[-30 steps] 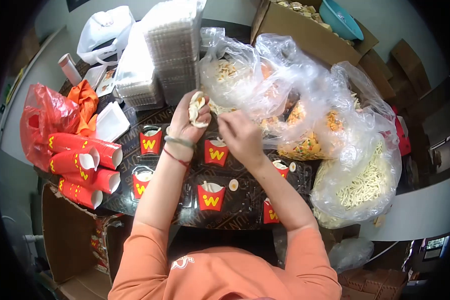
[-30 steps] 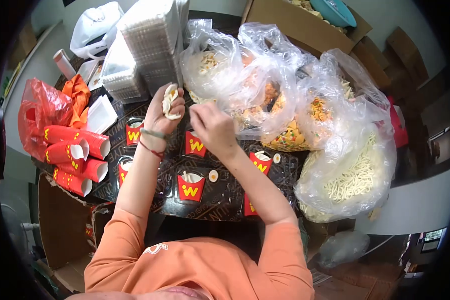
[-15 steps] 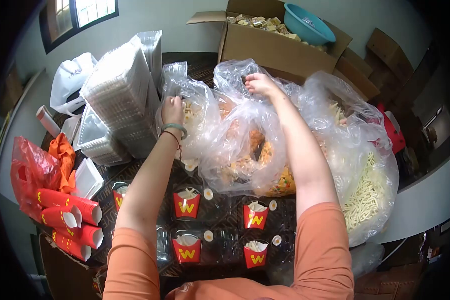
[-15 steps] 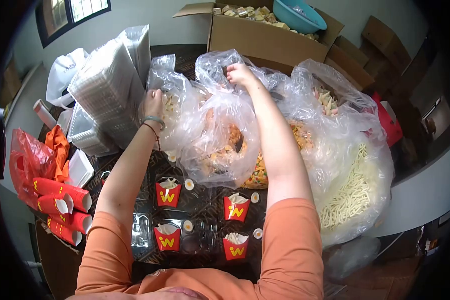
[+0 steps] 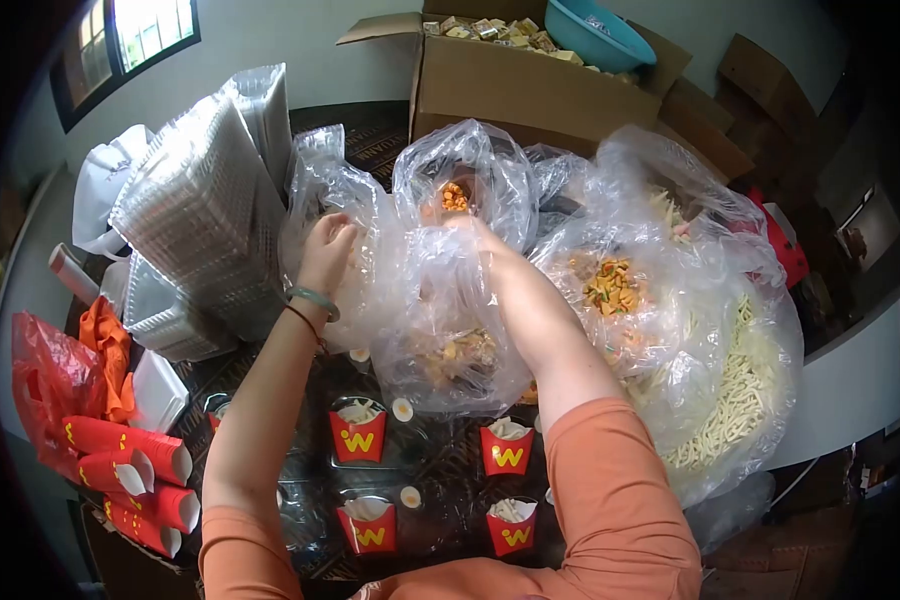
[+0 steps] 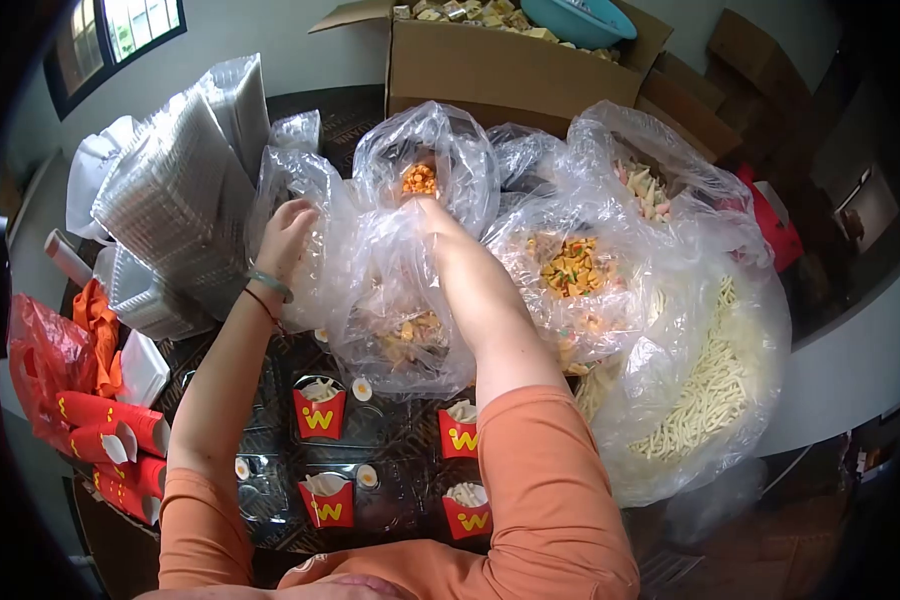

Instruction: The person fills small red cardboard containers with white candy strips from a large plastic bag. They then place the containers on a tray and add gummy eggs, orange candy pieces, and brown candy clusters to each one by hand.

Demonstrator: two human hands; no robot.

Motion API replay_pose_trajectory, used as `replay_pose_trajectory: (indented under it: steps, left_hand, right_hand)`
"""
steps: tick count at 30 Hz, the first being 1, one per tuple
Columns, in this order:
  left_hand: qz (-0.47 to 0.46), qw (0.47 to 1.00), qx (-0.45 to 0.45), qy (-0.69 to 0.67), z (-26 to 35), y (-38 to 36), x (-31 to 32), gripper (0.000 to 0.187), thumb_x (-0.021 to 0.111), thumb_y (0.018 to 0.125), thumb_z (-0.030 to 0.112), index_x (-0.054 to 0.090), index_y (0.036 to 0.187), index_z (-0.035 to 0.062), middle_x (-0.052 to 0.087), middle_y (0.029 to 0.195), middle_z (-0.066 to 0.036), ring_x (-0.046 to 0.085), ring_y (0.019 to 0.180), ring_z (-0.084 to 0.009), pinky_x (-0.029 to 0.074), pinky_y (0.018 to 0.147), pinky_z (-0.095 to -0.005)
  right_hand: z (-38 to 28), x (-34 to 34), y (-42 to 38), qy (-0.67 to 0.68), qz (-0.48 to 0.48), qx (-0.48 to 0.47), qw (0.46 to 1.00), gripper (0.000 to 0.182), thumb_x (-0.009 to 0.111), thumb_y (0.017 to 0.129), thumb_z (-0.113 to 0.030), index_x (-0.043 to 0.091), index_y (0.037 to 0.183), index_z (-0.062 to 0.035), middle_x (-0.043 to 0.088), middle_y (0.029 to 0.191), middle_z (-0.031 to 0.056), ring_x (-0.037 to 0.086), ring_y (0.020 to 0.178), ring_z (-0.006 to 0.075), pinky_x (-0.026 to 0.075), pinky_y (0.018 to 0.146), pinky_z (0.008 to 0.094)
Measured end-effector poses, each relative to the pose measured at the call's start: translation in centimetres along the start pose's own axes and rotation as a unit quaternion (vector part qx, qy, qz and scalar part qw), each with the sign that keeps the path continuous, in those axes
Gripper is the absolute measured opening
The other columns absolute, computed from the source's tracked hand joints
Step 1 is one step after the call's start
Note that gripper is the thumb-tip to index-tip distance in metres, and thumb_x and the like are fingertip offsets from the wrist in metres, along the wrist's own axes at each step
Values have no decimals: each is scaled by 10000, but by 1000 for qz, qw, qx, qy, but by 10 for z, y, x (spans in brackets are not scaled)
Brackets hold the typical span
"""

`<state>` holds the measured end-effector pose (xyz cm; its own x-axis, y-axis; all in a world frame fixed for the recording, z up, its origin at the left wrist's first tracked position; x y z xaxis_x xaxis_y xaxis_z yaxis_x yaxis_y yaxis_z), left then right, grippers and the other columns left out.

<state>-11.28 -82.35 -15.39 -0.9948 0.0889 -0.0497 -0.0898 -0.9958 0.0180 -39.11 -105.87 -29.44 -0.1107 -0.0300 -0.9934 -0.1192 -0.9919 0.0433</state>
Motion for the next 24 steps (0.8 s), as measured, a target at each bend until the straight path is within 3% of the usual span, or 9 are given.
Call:
replay_pose_trajectory:
  steps: [2, 4, 7, 10, 17, 19, 21, 23, 24]
  left_hand:
    - [7, 999, 28, 33, 14, -9, -6, 318, 587, 941, 254, 618, 1163, 28, 636, 992, -6, 543, 814, -67, 439, 702, -223]
    - [27, 982, 182, 43, 44, -22, -13, 280, 594, 930, 185, 623, 1137, -2, 642, 1053, -62, 600, 917, -133, 482, 792, -270]
    - [15, 974, 224, 30, 79, -55, -15, 226, 562, 968, 120, 628, 1139, -12, 652, 1092, -51, 583, 1053, -124, 430, 959, -255]
    - [-5, 973, 229, -34, 97, -79, -15, 217, 551, 979, 120, 632, 1125, -19, 653, 1096, -54, 586, 1046, -123, 436, 954, -258]
    - [-50, 969, 209, -122, 120, -135, -6, 203, 526, 988, 139, 639, 1070, -10, 671, 1045, -61, 614, 1010, -133, 446, 936, -278]
    - [-69, 967, 190, -155, 121, -150, -1, 204, 517, 988, 145, 642, 1058, 1, 676, 1035, -67, 627, 997, -143, 456, 927, -290]
    - [-88, 966, 119, -212, 111, -161, 4, 200, 514, 986, 145, 626, 1079, 8, 679, 1030, -89, 640, 1003, -164, 476, 911, -297]
    - [-107, 954, 43, -278, 98, -172, 8, 224, 498, 993, 151, 582, 1143, 8, 674, 1052, -120, 648, 1028, -203, 494, 923, -311]
    - [-106, 953, 42, -282, 96, -175, 8, 224, 498, 993, 151, 582, 1143, 8, 674, 1052, -120, 648, 1028, -203, 494, 923, -311]
  right_hand:
    - [8, 5, -59, 39, 9, -18, 999, 491, 519, 923, -484, 649, 1196, -98, 661, 1157, 107, 619, 1073, 279, 508, 893, 391]
    - [15, 2, -87, 78, 16, -37, 996, 467, 539, 916, -468, 660, 1167, -92, 668, 1125, 107, 626, 1045, 273, 508, 880, 382]
    - [25, -16, -127, 134, 25, -65, 989, 434, 571, 907, -445, 676, 1123, -84, 678, 1076, 107, 635, 1003, 263, 507, 859, 370]
    - [19, -48, -145, 191, 39, -100, 976, 401, 602, 898, -421, 692, 1079, -75, 688, 1027, 106, 645, 961, 254, 506, 838, 357]
    - [11, -122, -191, 313, 50, -130, 939, 331, 674, 876, -366, 729, 977, -56, 712, 914, 106, 667, 864, 231, 503, 790, 328]
    - [38, -110, -163, 389, 97, -79, 913, 370, 700, 855, -397, 722, 981, -50, 713, 869, 125, 675, 826, 224, 513, 749, 336]
    - [40, -132, -155, 315, 16, -29, 949, 368, 729, 836, -388, 723, 924, -30, 718, 851, 104, 679, 786, 224, 522, 707, 360]
    - [52, -157, -163, 424, 74, 21, 902, 301, 735, 845, -342, 720, 877, -43, 707, 809, 81, 667, 713, 208, 515, 642, 341]
    - [49, -162, -167, 591, 29, 18, 806, 209, 735, 823, -251, 705, 833, -45, 685, 782, 29, 624, 592, 134, 496, 527, 301]
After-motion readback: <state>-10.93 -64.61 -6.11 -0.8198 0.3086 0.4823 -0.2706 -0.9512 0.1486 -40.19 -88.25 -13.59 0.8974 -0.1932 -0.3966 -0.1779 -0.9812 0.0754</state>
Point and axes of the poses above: each hand's wrist, its own y-axis towards the middle knuckle, its own x-axis out of the palm, z = x × y, the point moved 8 cm from there along y, towards the middle knuckle
